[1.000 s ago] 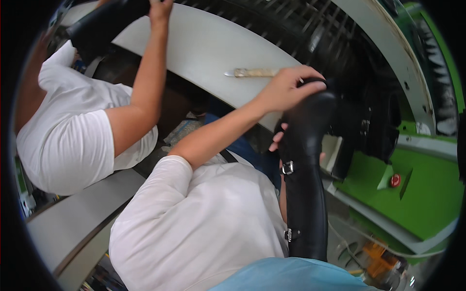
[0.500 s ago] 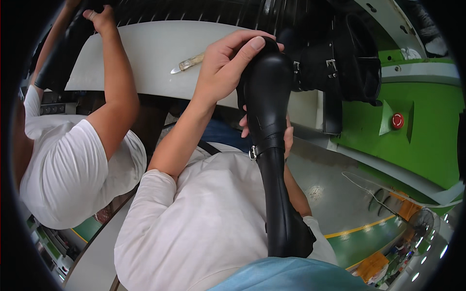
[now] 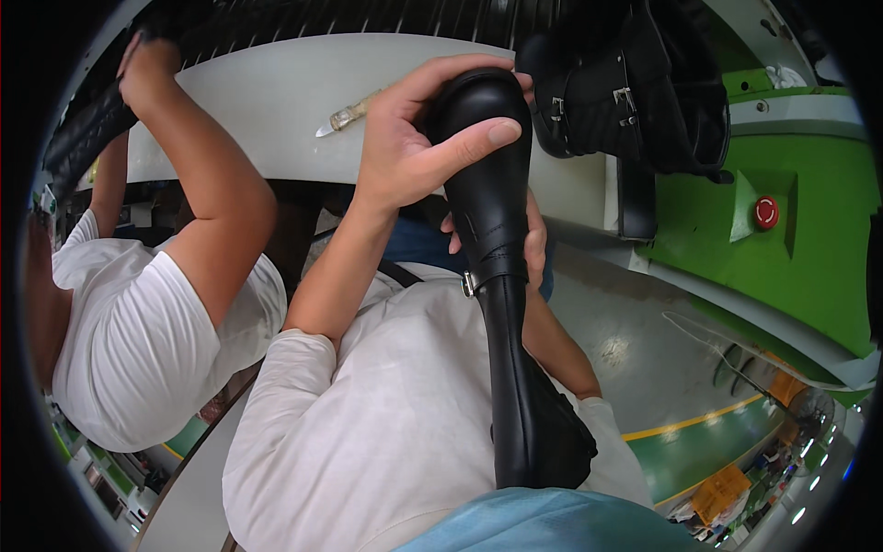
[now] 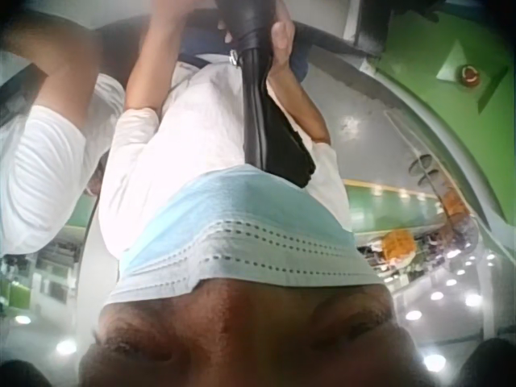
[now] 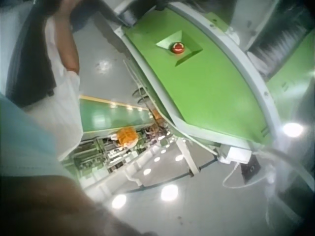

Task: The person inspects black leather boots on a factory assembly line. They pick up each boot, rotate it to check the sole and upper, and place it back on the conveyor belt. The process is repeated for multiple boots throughout the clip.

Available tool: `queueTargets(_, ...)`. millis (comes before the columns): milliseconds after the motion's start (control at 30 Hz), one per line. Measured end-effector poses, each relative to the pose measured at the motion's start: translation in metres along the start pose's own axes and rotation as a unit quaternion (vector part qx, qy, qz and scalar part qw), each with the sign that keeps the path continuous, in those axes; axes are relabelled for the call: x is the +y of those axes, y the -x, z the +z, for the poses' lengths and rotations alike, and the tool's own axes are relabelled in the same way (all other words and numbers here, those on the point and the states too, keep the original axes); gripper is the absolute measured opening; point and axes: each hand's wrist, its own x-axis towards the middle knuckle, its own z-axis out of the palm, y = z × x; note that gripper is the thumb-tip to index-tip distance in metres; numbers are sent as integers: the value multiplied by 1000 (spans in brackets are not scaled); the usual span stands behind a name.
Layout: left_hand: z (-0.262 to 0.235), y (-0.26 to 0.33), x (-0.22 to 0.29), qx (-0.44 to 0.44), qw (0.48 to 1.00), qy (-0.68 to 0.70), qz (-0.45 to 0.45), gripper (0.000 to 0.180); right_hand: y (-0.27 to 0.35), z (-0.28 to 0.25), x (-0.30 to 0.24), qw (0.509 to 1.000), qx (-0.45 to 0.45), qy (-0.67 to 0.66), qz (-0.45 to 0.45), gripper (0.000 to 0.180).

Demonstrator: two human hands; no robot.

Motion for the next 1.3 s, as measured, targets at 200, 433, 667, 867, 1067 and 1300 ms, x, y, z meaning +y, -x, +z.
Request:
queueTargets(200,2,1,2,4,1000,-5,-3,51,2,-1,-1,1000,2,3,11,110)
queueTargets(433,3,4,2,9,1000,-4,3,50,2,0,-5,1000,-5,6,28,114)
queueTargets(667,3,5,3,14,1000,0,8,49,3,3,-6,999,0,-1,43,116)
queueTargets(867,6,7,5,22,1000,3,0,48,2,-2,-4,998,-23,-12,51,115)
queueTargets(1067,5,10,11,14,1000,-3,-3,46,4,-7,-2,997,-40,-3,72,112)
queueTargets(1300,9,13,18,17,1000,6,5,46,2,15,-18,997,11,43,55,117)
